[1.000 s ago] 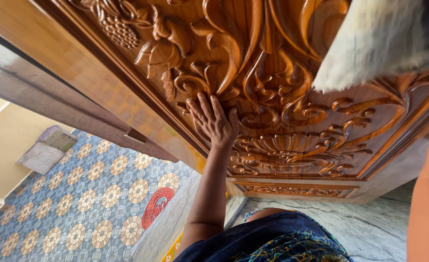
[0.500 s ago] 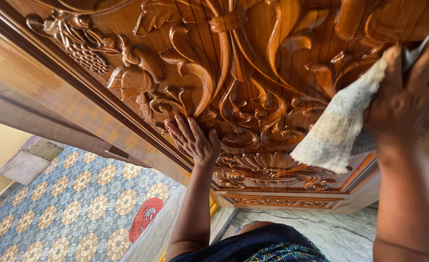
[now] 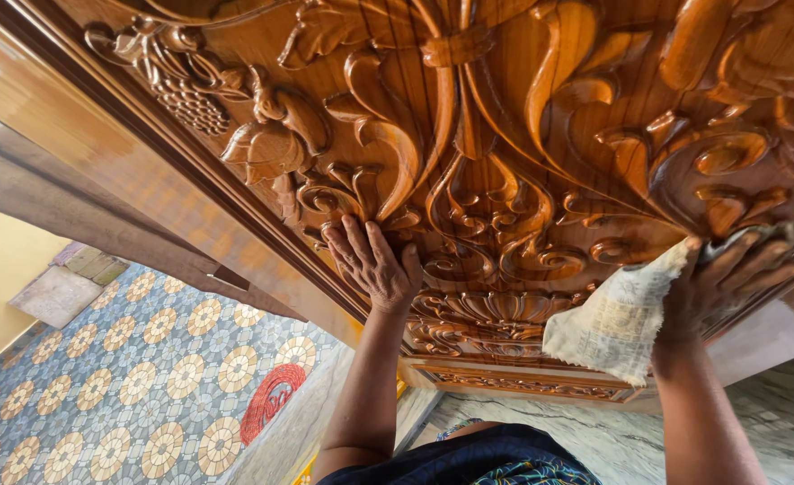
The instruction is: The person wipes a carved wooden door with a cloth, moving the cloth over the intricate carvings. Another person mops the floor in the background.
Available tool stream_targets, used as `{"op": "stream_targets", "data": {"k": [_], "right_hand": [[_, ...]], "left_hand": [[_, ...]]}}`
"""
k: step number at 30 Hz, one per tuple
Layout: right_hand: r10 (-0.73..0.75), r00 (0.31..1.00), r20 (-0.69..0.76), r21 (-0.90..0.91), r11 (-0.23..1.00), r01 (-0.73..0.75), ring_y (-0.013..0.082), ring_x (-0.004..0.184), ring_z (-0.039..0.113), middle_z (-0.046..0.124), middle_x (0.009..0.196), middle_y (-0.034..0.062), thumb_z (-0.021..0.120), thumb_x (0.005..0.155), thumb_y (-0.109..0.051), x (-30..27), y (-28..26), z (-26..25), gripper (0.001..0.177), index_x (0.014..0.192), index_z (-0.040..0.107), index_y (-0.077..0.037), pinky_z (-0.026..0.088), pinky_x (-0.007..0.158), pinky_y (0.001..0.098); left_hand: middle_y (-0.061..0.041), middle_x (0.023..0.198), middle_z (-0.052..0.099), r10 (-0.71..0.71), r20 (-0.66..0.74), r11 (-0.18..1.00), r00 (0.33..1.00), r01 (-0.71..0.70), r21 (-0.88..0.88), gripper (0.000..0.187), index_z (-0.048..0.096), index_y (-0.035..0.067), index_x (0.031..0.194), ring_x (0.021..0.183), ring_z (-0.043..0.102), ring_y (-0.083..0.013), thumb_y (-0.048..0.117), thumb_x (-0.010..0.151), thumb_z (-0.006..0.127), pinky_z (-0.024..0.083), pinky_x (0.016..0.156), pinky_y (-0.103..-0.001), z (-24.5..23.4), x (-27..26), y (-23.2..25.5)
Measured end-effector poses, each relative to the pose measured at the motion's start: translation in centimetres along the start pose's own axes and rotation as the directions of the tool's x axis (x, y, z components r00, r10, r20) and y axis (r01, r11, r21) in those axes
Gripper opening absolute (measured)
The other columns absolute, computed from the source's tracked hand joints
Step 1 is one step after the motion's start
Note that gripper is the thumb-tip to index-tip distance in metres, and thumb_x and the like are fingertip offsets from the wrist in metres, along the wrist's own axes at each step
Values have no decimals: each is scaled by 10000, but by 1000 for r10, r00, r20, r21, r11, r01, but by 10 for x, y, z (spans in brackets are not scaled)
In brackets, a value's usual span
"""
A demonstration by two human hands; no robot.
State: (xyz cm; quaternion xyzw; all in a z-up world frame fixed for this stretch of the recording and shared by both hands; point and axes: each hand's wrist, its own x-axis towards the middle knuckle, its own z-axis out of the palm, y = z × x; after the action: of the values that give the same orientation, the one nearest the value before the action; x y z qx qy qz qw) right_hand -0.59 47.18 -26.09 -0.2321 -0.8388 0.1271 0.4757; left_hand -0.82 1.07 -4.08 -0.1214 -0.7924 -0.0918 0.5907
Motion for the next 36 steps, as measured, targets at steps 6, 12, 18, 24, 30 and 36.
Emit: {"op": "stream_targets", "data": {"k": [6, 12, 18, 24, 30, 36], "right_hand": [[266, 923, 277, 330, 876, -351, 358, 1624, -176, -191, 1738, 137, 187, 1268, -532, -36, -53, -35, 632, 1703, -76, -157, -71, 1344, 550], [359, 847, 392, 223, 856, -466, 445, 1575, -254, -210, 1761, 152, 287, 1155, -710, -37, -126, -88, 894, 1717, -112, -140, -121, 1327, 621], [511, 743, 432, 135, 778, -614, 429, 1594, -180, -172, 1741, 168, 321, 1102, -680, 11, -191, -129, 846, 1695, -65, -216, -20, 1284, 674], [-17, 999, -31, 12, 1000, 17, 402, 1561, -137, -173, 1700, 155, 277, 1162, -395, 58, -227, -134, 651, 1665, -97, -220, -50, 1262, 616], [-99, 995, 6, 105, 990, 98, 342, 1598, 197, 140, 1721, 169, 313, 1151, -303, 136, -283, -162, 574, 1669, 103, -173, 190, 1320, 542], [-115, 993, 40, 288, 953, 99, 379, 1574, 230, 178, 1712, 176, 337, 1148, -313, 170, -335, -181, 558, 1662, 177, -167, 215, 1285, 578]], "left_hand": [[-289, 1641, 292, -10, 39, 1000, 999, 11, -11, 681, 341, 39, 1560, 1542, 185, -575, 403, 1032, 570, 184, 1250, -702, -2, -2, -3], [-310, 1615, 326, -50, 116, 997, 992, 56, -52, 683, 414, 29, 1504, 1524, 190, -603, 387, 974, 653, 185, 1234, -720, -4, -5, -4], [-294, 1624, 326, -11, 59, 992, 998, 18, -122, 673, 412, 43, 1524, 1529, 193, -605, 367, 990, 662, 172, 1242, -731, -3, -3, -7], [-284, 1635, 320, -9, 84, 987, 996, 22, -159, 684, 398, 57, 1537, 1535, 193, -600, 381, 996, 663, 173, 1244, -724, -9, -2, -7], [-259, 1646, 311, -11, 98, 988, 995, 26, -155, 675, 395, 87, 1551, 1542, 195, -576, 421, 1013, 629, 152, 1247, -705, -6, -6, -9], [-248, 1641, 350, -13, 101, 987, 995, 29, -160, 638, 445, 91, 1535, 1555, 209, -557, 454, 1039, 617, 142, 1270, -682, -1, -10, -11]]}}
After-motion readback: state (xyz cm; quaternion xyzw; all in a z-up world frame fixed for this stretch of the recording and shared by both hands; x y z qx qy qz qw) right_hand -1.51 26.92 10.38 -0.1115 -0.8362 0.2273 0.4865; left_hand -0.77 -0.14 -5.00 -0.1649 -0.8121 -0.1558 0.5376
